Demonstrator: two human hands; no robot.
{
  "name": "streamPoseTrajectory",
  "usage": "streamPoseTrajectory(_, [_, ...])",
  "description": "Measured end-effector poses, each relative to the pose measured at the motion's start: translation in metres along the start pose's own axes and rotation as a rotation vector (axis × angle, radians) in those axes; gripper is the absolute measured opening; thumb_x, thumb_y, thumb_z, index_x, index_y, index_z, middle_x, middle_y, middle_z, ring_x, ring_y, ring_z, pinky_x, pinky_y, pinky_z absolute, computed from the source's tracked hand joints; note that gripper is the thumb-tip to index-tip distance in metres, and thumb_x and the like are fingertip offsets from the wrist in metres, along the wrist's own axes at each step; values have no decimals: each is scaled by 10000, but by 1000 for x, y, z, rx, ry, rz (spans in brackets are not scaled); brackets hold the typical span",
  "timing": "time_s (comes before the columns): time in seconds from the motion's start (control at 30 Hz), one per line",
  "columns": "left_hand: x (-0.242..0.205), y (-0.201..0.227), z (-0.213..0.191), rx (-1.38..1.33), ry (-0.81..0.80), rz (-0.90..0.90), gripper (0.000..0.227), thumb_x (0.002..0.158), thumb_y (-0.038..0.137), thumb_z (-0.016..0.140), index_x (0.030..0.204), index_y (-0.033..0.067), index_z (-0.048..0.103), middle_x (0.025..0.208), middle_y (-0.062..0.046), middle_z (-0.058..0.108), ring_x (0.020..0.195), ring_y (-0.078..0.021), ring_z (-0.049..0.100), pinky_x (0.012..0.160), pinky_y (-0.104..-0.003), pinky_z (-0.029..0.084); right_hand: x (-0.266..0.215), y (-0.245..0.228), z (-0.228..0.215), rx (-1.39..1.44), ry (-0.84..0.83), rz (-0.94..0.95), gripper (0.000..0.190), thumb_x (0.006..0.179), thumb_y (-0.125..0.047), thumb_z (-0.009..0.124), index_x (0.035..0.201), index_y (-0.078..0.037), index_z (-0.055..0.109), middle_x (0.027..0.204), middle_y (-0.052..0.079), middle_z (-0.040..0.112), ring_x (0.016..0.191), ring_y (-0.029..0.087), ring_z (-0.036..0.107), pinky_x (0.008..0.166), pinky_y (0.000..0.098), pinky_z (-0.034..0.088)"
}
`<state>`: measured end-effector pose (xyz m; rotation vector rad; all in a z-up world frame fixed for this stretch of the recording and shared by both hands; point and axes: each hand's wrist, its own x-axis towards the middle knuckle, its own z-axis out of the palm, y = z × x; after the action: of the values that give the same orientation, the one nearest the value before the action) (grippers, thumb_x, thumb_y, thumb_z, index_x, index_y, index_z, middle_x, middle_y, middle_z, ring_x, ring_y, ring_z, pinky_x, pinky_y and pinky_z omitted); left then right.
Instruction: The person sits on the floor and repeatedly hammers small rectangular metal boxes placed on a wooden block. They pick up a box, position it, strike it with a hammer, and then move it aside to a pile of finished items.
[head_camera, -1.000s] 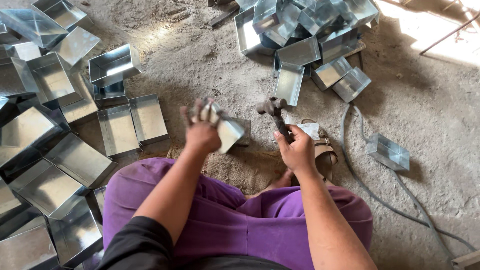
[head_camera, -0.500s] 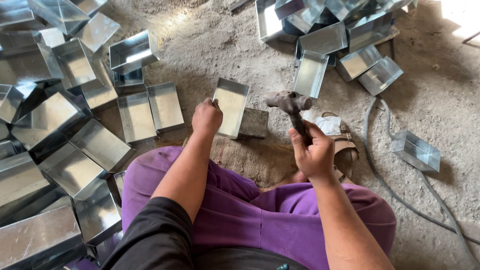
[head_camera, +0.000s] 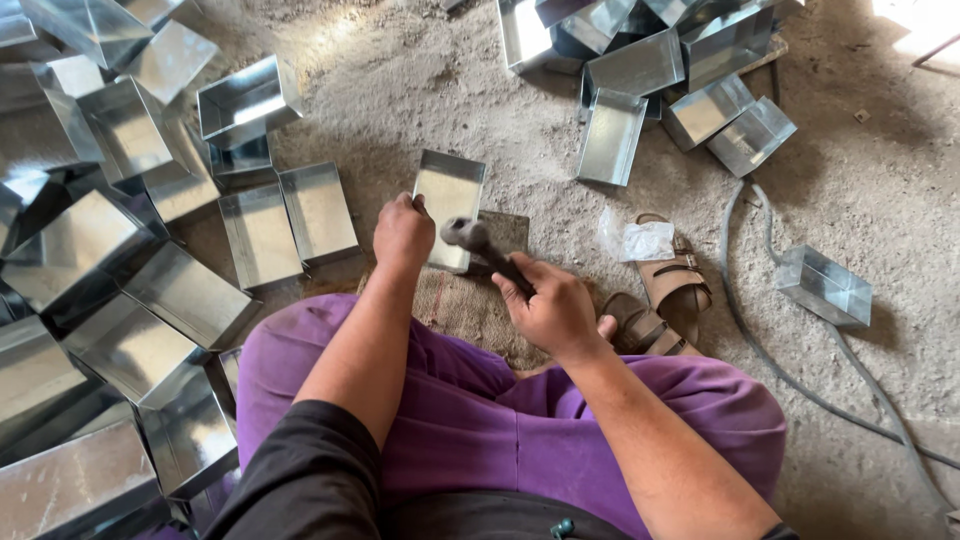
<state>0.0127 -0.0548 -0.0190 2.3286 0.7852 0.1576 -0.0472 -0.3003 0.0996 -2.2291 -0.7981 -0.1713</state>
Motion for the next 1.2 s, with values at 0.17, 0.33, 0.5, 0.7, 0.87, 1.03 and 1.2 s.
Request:
streamPoseTrajectory(0.17, [5,1,-4,22,-12,-25,369,1058,374,442,1082,78,662,1118,-219,678,1070,-452,635,911,-546,503,11,9,6,-153,-261,250,351,984,-346,678,1211,-79,691,782,103,726,554,218,701,496,372,573])
streamPoseTrajectory(0.33, [2,4,-3,43,-15,-4,356,1043,365,450,1089,82,661,1138,-213,677,1072,-445,637,903,-542,505,9,15,5,-242,-188,197,381,953,-404,679,1159,-89,737,768,105,750,596,224,702,531,377,571])
streamPoseTrajectory(0.5, [1,2,-9,21,-47,-38,372,1056,383,449,1123,90,668,1151,-217,678,1075,-443,641,920,-533,509,5,27,3,-79,-216,525,414,931,-421,679,1183,-95,714,768,115,759,605,252,735,624,400,581])
streamPoseTrajectory(0.7, [2,1,-14,-11,-22,94,349,1027,368,493,1165,116,691,1148,-206,687,1088,-432,639,925,-524,515,3,94,17,-206,-292,630,327,893,-332,698,1127,-104,716,813,196,725,789,377,700,725,492,556])
streamPoseTrajectory(0.87, [-3,1,-19,-21,-26,233,367,1019,375,518,1205,96,666,1163,-198,684,1082,-414,646,912,-511,522,-6,134,31,-253,-424,793,356,958,-356,683,1028,-7,697,829,217,757,690,350,730,684,468,586])
streamPoseTrajectory(1.03, [-14,24,-43,155,-133,256,436,1008,438,480,1298,151,632,1229,-139,693,1126,-372,654,907,-502,528,-4,128,21,-88,-390,965,339,951,-312,679,1066,7,667,824,220,748,586,340,734,603,463,606])
streamPoseTrajectory(1.2, [-48,65,-49,551,-341,216,875,949,717,481,1558,128,260,1543,-157,408,1394,-375,417,1094,-596,359,3,112,1,-181,-150,766,279,875,-274,751,1070,-75,769,868,202,743,845,354,712,769,470,550])
